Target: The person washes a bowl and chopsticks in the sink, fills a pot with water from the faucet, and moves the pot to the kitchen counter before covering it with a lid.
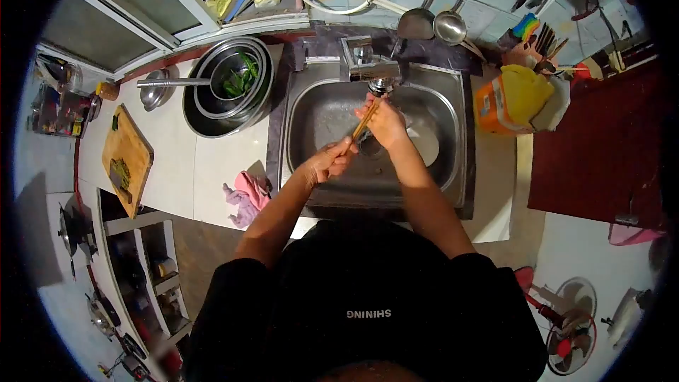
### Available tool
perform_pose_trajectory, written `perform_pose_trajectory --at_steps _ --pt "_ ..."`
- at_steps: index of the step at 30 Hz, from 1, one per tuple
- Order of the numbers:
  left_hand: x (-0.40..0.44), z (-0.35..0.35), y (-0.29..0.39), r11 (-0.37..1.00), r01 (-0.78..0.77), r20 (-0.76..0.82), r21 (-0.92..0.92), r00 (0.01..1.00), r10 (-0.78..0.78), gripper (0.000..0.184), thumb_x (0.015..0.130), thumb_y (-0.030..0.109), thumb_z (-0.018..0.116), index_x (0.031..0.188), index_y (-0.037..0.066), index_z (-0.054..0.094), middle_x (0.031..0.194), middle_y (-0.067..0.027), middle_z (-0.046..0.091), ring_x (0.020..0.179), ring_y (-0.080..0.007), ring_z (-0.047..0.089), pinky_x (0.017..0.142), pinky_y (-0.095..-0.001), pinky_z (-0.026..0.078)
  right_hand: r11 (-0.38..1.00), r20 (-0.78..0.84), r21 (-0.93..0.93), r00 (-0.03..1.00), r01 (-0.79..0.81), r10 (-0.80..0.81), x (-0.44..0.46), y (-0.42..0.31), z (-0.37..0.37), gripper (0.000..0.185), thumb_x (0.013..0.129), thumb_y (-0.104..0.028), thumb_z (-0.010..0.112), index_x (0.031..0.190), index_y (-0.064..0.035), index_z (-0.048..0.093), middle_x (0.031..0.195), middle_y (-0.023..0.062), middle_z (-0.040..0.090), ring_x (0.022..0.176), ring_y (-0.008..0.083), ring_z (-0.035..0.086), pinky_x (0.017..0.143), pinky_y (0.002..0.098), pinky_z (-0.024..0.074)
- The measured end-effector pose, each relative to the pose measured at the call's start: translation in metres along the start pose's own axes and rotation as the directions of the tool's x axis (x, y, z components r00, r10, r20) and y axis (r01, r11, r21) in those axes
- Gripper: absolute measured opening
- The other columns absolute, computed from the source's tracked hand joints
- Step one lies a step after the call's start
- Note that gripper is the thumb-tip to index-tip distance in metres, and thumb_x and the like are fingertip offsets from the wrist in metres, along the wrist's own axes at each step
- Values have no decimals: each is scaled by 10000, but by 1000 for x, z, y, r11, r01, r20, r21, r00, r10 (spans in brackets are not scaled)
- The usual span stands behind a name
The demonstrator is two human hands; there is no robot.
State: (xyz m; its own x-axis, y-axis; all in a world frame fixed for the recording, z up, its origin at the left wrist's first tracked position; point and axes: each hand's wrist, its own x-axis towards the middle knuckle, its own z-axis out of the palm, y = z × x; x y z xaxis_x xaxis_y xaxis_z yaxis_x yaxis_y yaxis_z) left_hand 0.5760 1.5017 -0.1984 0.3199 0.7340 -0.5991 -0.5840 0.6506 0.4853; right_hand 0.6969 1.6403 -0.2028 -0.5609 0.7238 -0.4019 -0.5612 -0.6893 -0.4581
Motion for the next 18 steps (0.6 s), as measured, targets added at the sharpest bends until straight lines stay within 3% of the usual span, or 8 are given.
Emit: perform_pose_trajectory --at_steps 1,2,6,9,10,13,14,18 --pt "1 5 8 982 -65 -34 178 997 72 330 872 401 495 833 77 539 520 53 345 383 -52 276 336 -206 235 994 -17 -105 999 42 -44 -1 -5 -6 280 913 -238 423 1006 14 504 774 80 531 733 234 553 783 372 483" --pt "8 4 13 967 -118 -1 227 993 121 301 898 319 479 982 41 559 583 49 405 483 -47 372 437 -196 306 985 56 -145 995 89 -81 -2 -13 -12 205 881 -118 483 1021 31 504 844 102 565 807 255 574 829 388 478" --pt "49 21 37 867 -325 8 377 938 348 301 909 293 461 1018 31 564 643 21 468 571 -62 428 529 -194 359 863 72 -398 949 310 -307 -5 -38 4 125 854 -125 525 879 -8 565 807 57 584 727 165 566 725 286 446" --pt "78 33 41 804 -456 27 381 875 484 310 917 285 442 1029 20 559 677 4 503 603 -67 445 561 -192 373 701 101 -649 946 298 -309 5 -48 -2 101 831 -100 544 852 -8 580 771 35 586 692 135 555 676 263 433" --pt "85 37 40 788 -504 45 355 851 524 313 920 283 435 1028 16 559 681 2 511 598 -67 446 556 -192 374 662 105 -709 964 245 -245 8 -51 -5 88 812 -82 560 825 -2 594 756 26 595 666 116 544 632 252 422" --pt "80 29 36 742 -524 111 418 840 531 319 925 277 421 1024 7 558 687 -3 531 572 -63 446 528 -192 371 717 33 -655 956 240 -290 2 -63 2 76 807 -72 565 815 -5 600 760 39 605 666 112 553 609 240 428" --pt "71 24 34 724 -512 132 462 847 515 320 926 275 418 1022 4 558 688 -5 538 561 -61 446 518 -193 369 802 -29 -551 955 231 -295 -3 -69 7 94 806 -76 579 849 6 592 782 73 615 667 144 581 627 261 468" --pt "26 22 19 815 -334 49 473 934 354 293 924 266 418 979 20 567 643 -10 533 453 -61 404 409 -197 324 949 -189 -301 969 99 -161 9 -61 -17 186 826 -98 570 959 29 545 800 119 611 669 228 604 679 363 525"
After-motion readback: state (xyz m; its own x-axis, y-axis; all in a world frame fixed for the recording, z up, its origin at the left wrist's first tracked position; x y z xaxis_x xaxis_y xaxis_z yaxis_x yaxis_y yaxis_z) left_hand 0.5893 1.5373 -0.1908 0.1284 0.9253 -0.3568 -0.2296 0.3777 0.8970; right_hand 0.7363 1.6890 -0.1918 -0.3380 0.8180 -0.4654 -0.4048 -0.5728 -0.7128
